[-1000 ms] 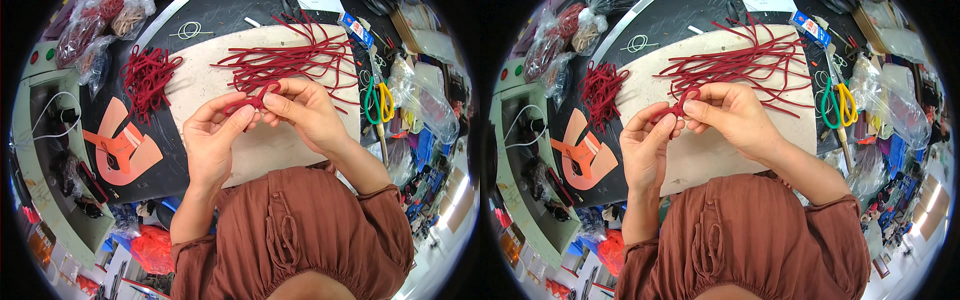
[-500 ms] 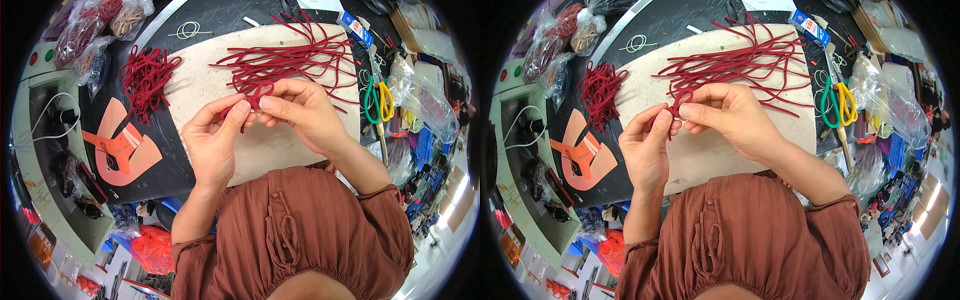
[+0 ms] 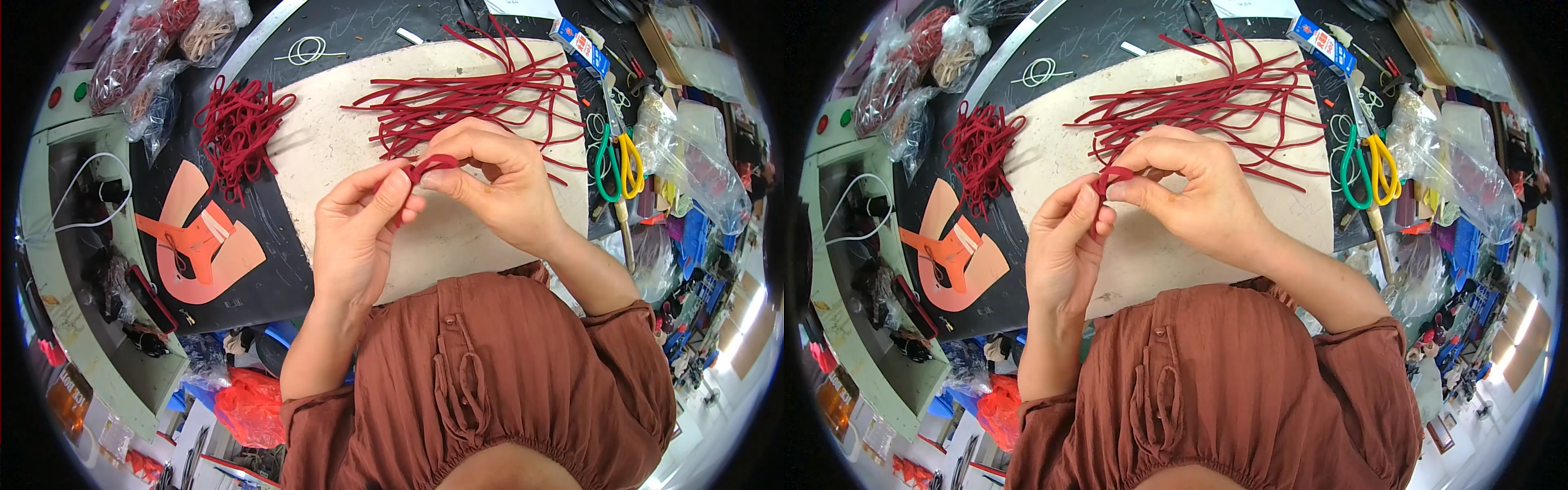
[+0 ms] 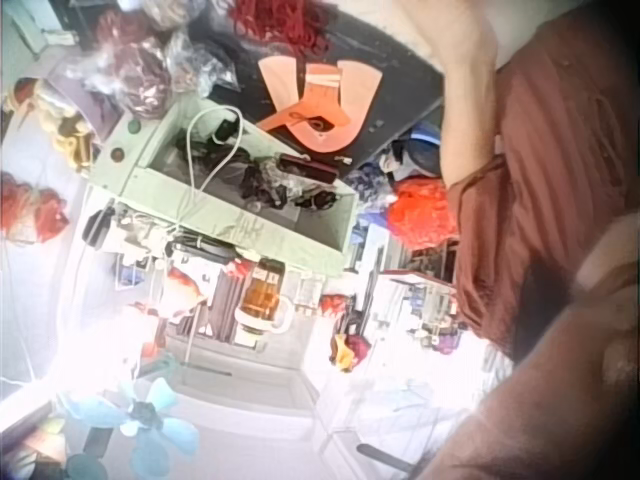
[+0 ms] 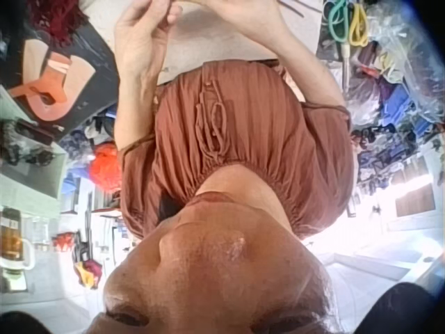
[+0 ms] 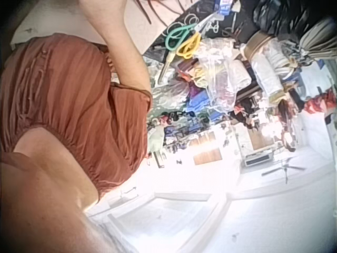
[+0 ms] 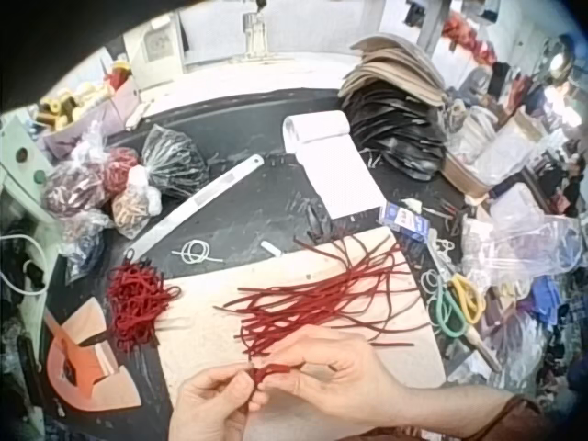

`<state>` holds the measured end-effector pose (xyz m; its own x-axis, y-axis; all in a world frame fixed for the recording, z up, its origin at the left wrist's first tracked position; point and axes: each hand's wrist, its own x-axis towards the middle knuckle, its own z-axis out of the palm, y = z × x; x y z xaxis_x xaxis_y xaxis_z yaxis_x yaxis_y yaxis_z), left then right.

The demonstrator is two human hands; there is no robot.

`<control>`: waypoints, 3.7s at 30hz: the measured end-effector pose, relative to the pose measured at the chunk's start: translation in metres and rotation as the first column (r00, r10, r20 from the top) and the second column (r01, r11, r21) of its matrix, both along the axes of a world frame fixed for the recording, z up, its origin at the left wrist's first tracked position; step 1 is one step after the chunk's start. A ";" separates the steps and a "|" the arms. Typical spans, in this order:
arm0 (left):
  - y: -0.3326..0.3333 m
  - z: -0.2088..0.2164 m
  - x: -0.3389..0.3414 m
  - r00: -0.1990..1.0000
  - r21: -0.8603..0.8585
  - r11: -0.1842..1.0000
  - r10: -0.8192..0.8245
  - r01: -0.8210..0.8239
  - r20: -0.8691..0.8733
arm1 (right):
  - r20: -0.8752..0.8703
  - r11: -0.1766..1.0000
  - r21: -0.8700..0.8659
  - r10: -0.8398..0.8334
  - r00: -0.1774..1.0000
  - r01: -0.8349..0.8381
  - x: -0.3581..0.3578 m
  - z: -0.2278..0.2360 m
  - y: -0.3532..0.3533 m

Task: Tying bundles of red decorative cords at a workshop table.

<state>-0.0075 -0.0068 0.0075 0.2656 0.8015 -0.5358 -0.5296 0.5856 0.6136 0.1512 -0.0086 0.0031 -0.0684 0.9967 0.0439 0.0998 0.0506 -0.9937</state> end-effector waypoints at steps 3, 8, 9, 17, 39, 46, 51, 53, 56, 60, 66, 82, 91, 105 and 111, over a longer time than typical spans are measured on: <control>-0.002 0.000 0.000 0.992 -0.067 0.998 -0.002 0.010 0.124 | -0.005 1.000 0.001 0.019 1.000 -0.019 0.002 0.000 0.000; -0.003 0.000 -0.001 0.987 0.016 0.997 0.078 -0.081 0.140 | -0.163 0.959 -0.274 0.031 0.986 -0.075 0.005 0.009 -0.003; -0.002 0.000 0.000 0.987 0.037 0.996 0.069 -0.076 0.148 | -0.226 0.953 -0.291 0.018 0.974 -0.085 0.005 0.009 -0.003; -0.002 -0.008 0.012 0.958 0.384 0.923 0.113 -0.002 -0.265 | -0.001 0.970 -0.205 0.131 0.991 -0.129 0.011 0.008 -0.004; 0.002 -0.012 0.016 0.947 0.481 0.873 0.220 -0.083 -0.236 | -0.344 0.960 -0.260 0.007 0.939 -0.102 0.003 0.011 -0.001; 0.000 -0.014 0.021 0.916 0.521 0.838 0.325 -0.163 -0.236 | -0.204 0.939 -0.340 -0.020 0.979 -0.052 -0.007 0.015 -0.005; -0.001 -0.011 0.023 0.914 0.485 0.849 0.346 -0.210 -0.211 | -0.199 0.966 -0.256 -0.037 0.979 -0.016 -0.016 0.014 -0.009; 0.001 -0.013 0.024 0.921 0.486 0.844 0.348 -0.225 -0.177 | -0.014 0.995 -0.104 0.006 1.000 -0.007 -0.015 0.016 -0.007; 0.002 -0.012 0.023 0.934 0.453 0.856 0.336 -0.249 -0.124 | 0.120 1.000 0.014 0.011 0.993 -0.013 -0.015 0.018 -0.007; 0.005 -0.004 0.019 0.969 0.337 0.912 0.245 -0.235 0.013 | 0.220 0.996 -0.070 0.077 0.972 -0.062 -0.008 0.021 -0.011; 0.015 0.005 0.009 0.990 0.160 0.982 -0.079 0.097 -0.113 | -0.230 0.875 -0.433 0.126 0.965 -0.217 0.022 0.012 -0.007; 0.010 0.004 -0.003 0.904 0.235 0.894 -0.309 0.382 -0.297 | -0.346 0.859 -0.507 -0.133 0.929 -0.065 0.028 0.007 -0.008; 0.019 0.004 -0.008 0.930 0.065 0.932 -0.348 0.357 -0.117 | -0.338 0.860 -0.506 -0.120 0.933 -0.073 0.030 0.004 -0.011; 0.002 0.002 -0.006 0.777 0.095 0.802 -0.533 0.590 -0.335 | -0.010 0.963 -0.259 0.080 0.997 -0.079 0.016 0.006 -0.031; 0.009 -0.004 -0.040 0.813 0.183 0.840 -0.404 0.511 -0.419 | 0.020 0.984 -0.044 0.175 0.984 -0.174 0.007 -0.005 -0.017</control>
